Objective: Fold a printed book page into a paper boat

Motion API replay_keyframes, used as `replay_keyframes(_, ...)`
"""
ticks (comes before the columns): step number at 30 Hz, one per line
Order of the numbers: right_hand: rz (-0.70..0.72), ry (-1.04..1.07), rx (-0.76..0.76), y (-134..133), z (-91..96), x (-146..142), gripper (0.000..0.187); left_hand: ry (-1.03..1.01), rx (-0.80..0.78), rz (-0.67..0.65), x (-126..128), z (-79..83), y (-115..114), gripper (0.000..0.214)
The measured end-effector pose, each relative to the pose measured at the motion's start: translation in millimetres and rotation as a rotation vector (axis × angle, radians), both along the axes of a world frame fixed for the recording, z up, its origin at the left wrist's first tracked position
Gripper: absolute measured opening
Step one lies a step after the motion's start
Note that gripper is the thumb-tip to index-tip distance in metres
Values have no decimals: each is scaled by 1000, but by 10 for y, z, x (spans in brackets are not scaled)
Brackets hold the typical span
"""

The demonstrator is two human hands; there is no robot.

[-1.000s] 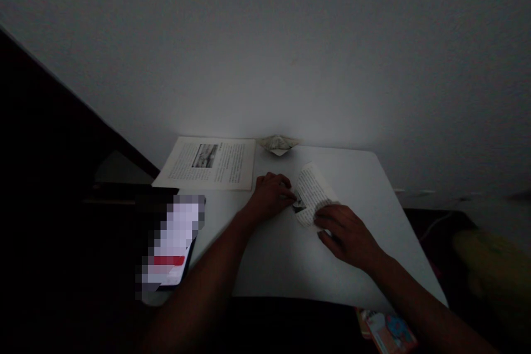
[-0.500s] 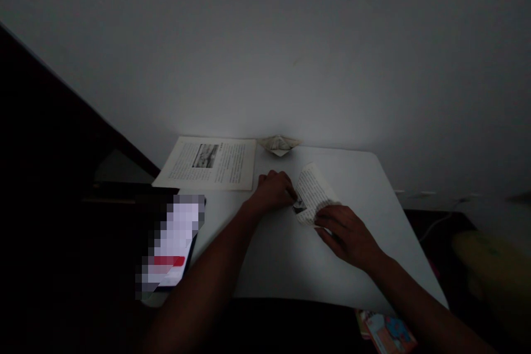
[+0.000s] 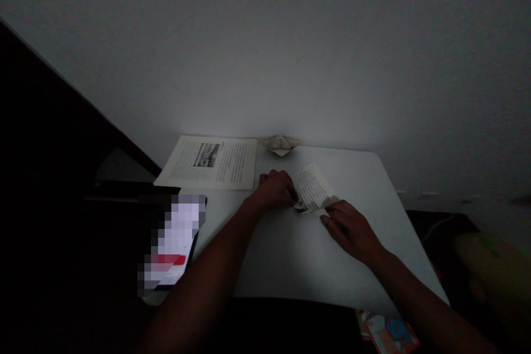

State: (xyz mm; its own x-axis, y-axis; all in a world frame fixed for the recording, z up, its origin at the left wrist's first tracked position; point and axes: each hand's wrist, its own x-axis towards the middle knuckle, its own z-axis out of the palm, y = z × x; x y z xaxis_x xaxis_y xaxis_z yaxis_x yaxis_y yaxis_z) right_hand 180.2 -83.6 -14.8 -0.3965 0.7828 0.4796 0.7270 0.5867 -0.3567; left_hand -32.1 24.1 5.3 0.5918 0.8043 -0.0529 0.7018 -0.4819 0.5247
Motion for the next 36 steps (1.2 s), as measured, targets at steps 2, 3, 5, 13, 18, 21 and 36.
replay_keyframes(2,1,-1,2,-2,7,-4,8,-7,-14,7,-4,12,-10,14)
replay_keyframes(3,1,-2,2,-2,8,-5,8,-7,-21,11,-5,17,-15,14)
replay_keyframes(5,-1,0,2,-3,6,-5,7,-3,-24,13,-4,20,-21,14)
replay_keyframes(13,-2,5,-42,9,9,-2,9,12,-2,-4,-2,-7,-18,17)
replay_keyframes(18,-54,-6,-68,41,15,-1,15,19,-10,2,-8,9,-31,17)
replay_keyframes(21,-109,-21,-104,63,19,0,21,28,-10,7,-1,38,-49,15)
replay_keyframes(36,-574,-211,-384,112,126,-120,47,153,10,11,1,129,-111,16)
